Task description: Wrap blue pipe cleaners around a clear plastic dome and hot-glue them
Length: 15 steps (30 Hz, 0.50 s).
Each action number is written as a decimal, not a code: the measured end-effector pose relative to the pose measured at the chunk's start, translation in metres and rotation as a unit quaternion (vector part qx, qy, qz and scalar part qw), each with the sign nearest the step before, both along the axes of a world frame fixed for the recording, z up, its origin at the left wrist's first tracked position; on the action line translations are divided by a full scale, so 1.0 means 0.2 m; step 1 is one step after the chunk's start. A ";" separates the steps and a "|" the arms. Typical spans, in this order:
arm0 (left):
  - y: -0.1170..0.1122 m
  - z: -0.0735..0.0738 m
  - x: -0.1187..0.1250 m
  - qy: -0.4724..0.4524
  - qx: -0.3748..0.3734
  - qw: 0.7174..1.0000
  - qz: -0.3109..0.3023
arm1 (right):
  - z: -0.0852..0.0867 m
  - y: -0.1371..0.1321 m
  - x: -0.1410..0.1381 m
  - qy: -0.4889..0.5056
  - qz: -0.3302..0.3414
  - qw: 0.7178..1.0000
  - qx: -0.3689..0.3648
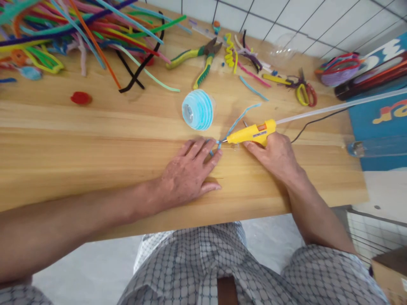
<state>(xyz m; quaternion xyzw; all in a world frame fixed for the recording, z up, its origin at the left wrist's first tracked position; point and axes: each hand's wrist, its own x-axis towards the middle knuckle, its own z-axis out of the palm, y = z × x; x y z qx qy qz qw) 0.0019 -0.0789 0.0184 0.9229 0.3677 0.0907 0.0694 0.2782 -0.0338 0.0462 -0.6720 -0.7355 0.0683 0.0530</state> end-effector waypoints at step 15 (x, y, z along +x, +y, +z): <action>0.00 0.00 0.00 0.004 0.007 1.000 0.000 | -0.01 0.01 0.01 0.005 0.006 1.000 0.007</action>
